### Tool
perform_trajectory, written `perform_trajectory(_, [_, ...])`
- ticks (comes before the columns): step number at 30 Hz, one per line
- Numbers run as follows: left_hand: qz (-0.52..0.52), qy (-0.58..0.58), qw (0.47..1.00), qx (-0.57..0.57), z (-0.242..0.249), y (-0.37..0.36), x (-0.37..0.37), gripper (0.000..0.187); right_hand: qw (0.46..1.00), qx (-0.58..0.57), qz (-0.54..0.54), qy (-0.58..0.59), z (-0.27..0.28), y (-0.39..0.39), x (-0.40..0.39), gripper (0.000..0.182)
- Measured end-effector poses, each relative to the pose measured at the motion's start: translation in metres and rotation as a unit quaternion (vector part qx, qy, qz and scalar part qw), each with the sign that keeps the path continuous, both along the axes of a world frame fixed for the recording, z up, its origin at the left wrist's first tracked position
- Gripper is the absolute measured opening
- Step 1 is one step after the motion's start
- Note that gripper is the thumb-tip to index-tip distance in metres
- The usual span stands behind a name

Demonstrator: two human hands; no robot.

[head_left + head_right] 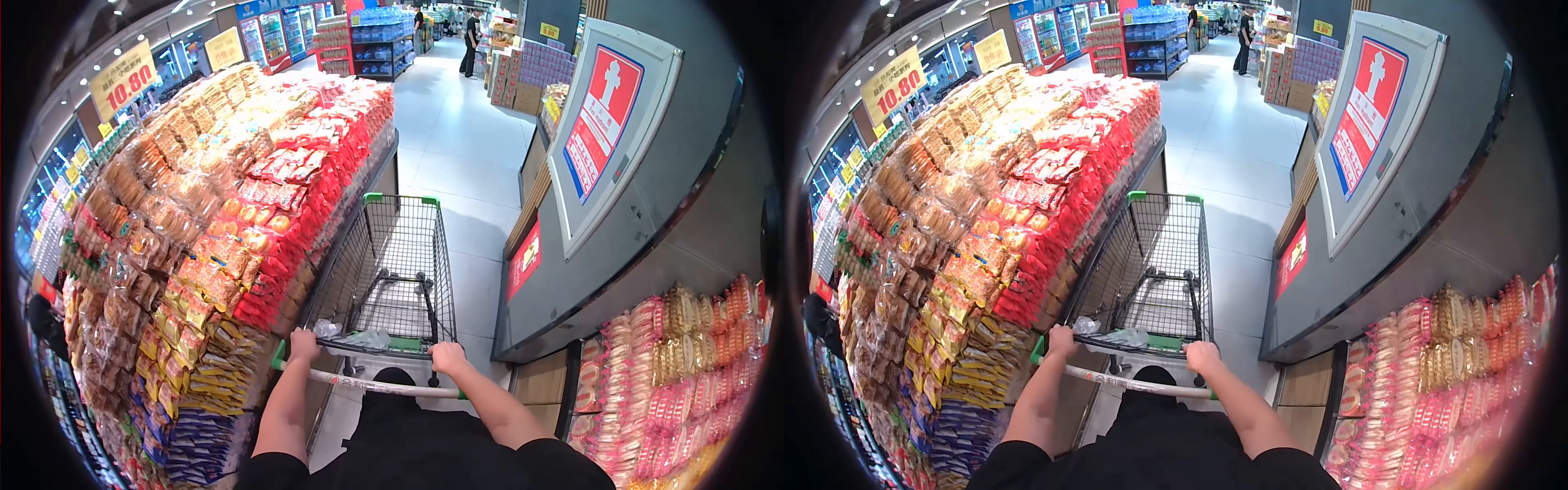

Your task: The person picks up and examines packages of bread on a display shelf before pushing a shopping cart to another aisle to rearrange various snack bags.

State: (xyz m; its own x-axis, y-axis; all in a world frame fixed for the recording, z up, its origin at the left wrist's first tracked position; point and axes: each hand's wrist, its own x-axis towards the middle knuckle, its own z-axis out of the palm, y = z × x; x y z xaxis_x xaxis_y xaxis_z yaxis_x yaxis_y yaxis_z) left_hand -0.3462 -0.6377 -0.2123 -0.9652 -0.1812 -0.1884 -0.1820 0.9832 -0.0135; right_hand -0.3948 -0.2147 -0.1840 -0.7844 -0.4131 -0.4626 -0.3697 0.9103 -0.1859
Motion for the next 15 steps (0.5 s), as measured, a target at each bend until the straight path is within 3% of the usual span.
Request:
perform_trajectory(6, [-0.013,0.012,0.999,-0.036,-0.009,-0.005,0.011,0.029,1.000,0.002,0.008,-0.002,-0.004,-0.001,-0.001,0.046])
perform_trajectory(15, [0.004,0.031,1.000,0.002,-0.001,-0.009,0.007,0.024,1.000,0.016,0.013,-0.003,0.007,-0.013,-0.001,0.044])
